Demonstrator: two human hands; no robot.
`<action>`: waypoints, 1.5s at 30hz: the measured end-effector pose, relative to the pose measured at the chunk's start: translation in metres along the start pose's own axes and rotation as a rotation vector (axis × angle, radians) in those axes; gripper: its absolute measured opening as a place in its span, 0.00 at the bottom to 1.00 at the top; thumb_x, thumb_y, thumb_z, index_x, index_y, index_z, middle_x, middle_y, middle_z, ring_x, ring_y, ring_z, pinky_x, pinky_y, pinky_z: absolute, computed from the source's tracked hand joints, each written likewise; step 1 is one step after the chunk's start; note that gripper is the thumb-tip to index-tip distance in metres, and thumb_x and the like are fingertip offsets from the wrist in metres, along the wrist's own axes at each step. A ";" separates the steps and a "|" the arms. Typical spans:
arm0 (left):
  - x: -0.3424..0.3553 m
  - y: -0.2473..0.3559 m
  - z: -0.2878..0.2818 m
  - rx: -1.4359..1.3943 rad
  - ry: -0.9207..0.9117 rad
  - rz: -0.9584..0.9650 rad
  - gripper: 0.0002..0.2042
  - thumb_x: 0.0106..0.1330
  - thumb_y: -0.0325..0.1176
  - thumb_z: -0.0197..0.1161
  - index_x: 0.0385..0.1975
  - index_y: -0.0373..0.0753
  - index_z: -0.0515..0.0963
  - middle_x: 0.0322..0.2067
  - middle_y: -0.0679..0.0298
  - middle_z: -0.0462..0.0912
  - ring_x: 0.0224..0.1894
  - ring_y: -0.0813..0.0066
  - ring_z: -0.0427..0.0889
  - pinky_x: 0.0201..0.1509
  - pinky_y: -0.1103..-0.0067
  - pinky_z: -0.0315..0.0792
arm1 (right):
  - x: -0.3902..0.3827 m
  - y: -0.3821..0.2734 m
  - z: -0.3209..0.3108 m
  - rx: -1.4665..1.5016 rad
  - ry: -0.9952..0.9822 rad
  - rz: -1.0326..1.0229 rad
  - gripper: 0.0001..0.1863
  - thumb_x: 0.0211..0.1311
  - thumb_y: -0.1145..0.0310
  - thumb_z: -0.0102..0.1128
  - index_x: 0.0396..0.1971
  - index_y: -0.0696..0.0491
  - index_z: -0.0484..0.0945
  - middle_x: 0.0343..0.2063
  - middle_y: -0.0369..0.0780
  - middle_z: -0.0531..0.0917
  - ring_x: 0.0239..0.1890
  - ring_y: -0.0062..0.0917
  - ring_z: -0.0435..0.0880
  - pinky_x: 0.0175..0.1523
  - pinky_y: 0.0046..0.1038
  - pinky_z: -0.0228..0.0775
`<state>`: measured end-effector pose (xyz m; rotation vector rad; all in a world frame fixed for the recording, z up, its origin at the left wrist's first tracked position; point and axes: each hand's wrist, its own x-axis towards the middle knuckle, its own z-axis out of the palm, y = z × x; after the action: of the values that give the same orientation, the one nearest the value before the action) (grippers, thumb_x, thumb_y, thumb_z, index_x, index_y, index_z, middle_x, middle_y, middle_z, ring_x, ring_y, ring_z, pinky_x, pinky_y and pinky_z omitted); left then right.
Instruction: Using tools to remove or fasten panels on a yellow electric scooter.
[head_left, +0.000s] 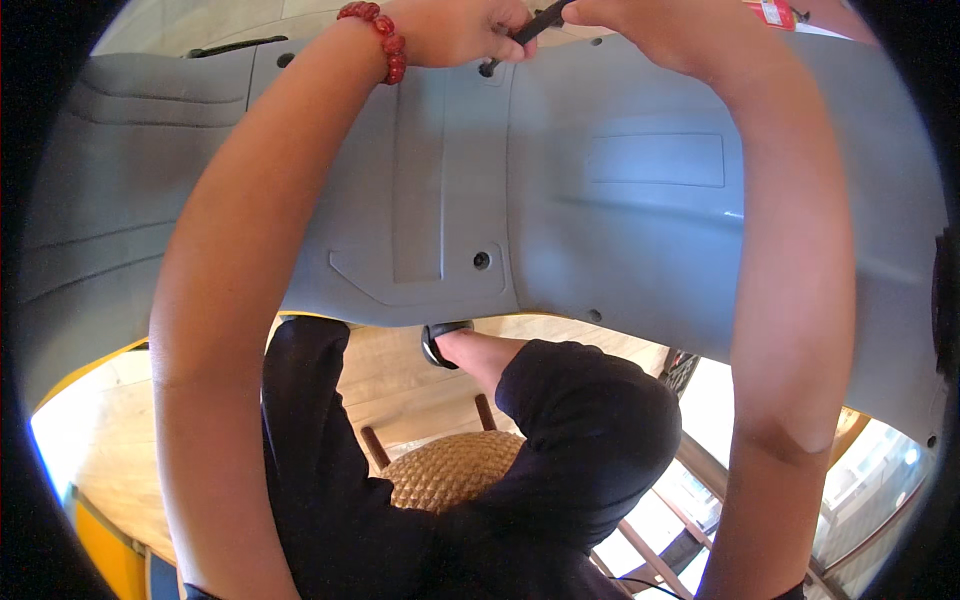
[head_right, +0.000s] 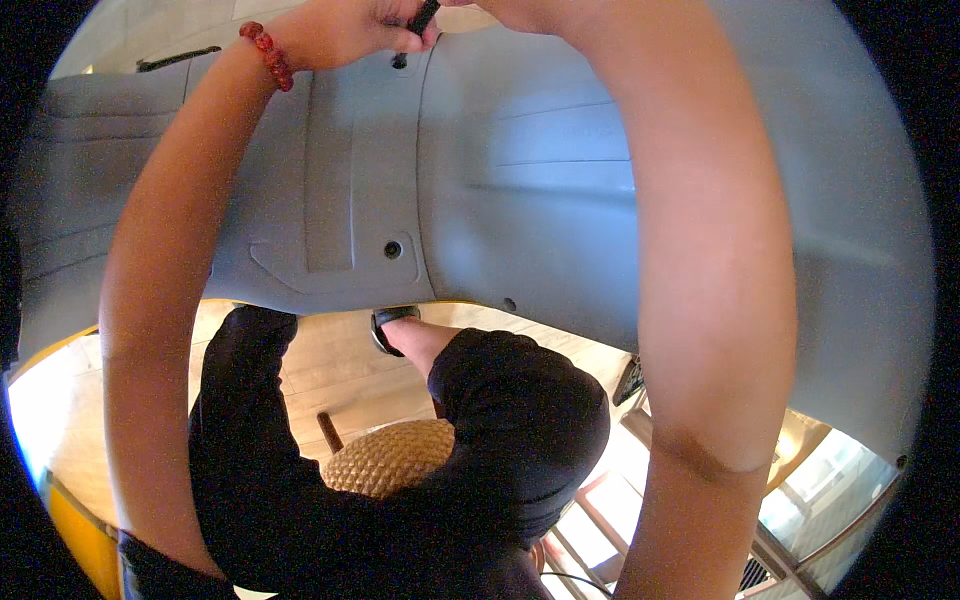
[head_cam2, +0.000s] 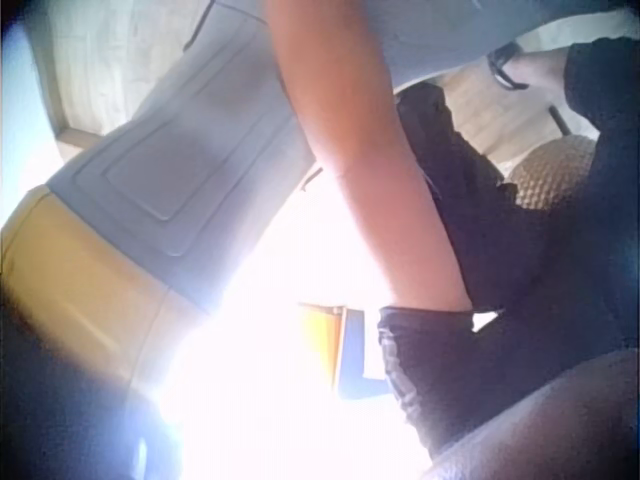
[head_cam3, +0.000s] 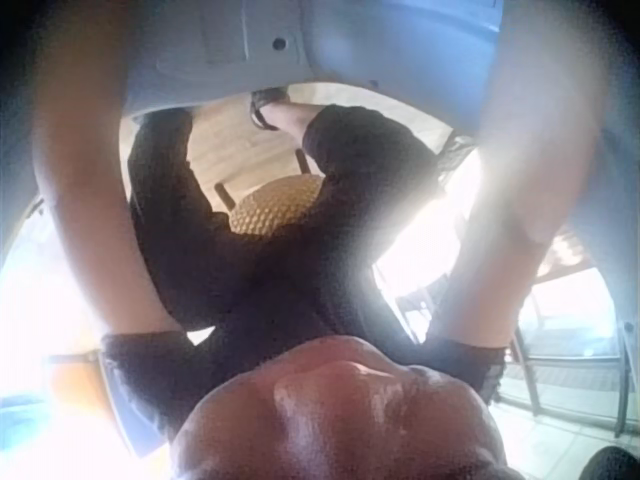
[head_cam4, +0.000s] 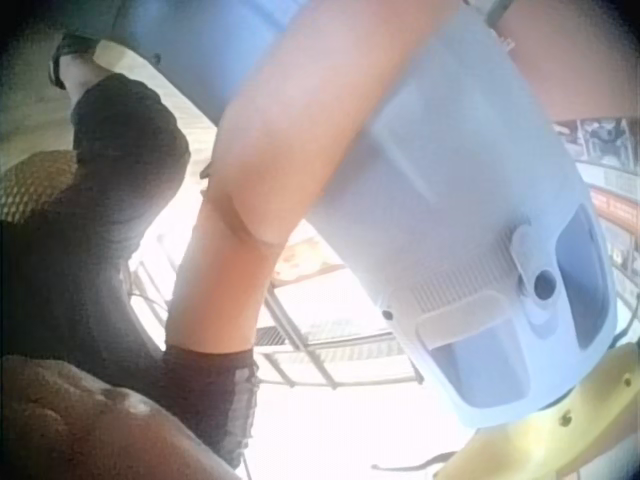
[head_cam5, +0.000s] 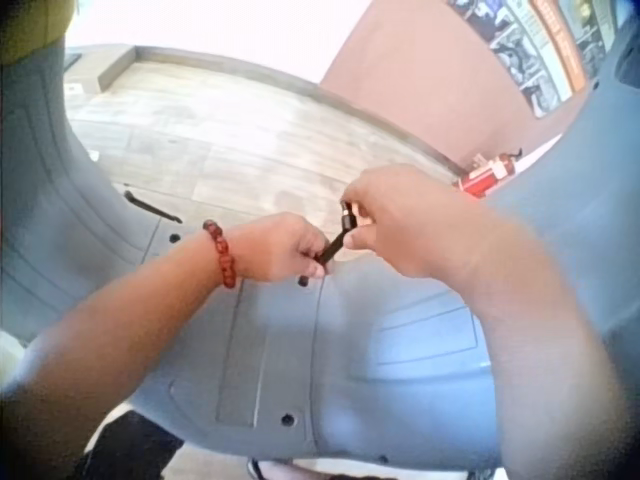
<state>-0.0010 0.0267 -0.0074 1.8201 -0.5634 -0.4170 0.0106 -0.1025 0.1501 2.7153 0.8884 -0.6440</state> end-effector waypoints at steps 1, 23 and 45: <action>0.000 0.003 -0.002 0.033 -0.008 0.005 0.06 0.57 0.29 0.60 0.31 0.33 0.80 0.25 0.57 0.82 0.30 0.69 0.80 0.38 0.75 0.72 | -0.001 0.002 0.013 -0.022 0.279 -0.158 0.11 0.53 0.70 0.60 0.33 0.61 0.79 0.24 0.49 0.80 0.32 0.43 0.79 0.40 0.35 0.71; -0.007 -0.004 0.000 0.052 0.081 0.143 0.07 0.57 0.31 0.59 0.29 0.33 0.77 0.25 0.53 0.80 0.29 0.63 0.78 0.38 0.73 0.72 | 0.013 -0.022 -0.013 -0.061 0.017 0.081 0.19 0.58 0.61 0.58 0.28 0.67 0.80 0.29 0.54 0.81 0.36 0.45 0.81 0.41 0.37 0.72; 0.005 0.013 0.012 0.036 0.109 0.045 0.09 0.55 0.27 0.59 0.34 0.33 0.78 0.28 0.53 0.81 0.32 0.66 0.80 0.39 0.74 0.72 | 0.024 0.009 0.025 -0.350 0.176 0.050 0.21 0.65 0.59 0.44 0.26 0.59 0.82 0.29 0.50 0.82 0.36 0.43 0.81 0.42 0.40 0.73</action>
<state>-0.0056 0.0112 0.0016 1.8485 -0.5378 -0.2768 0.0250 -0.1058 0.1175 2.4920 0.8744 -0.2144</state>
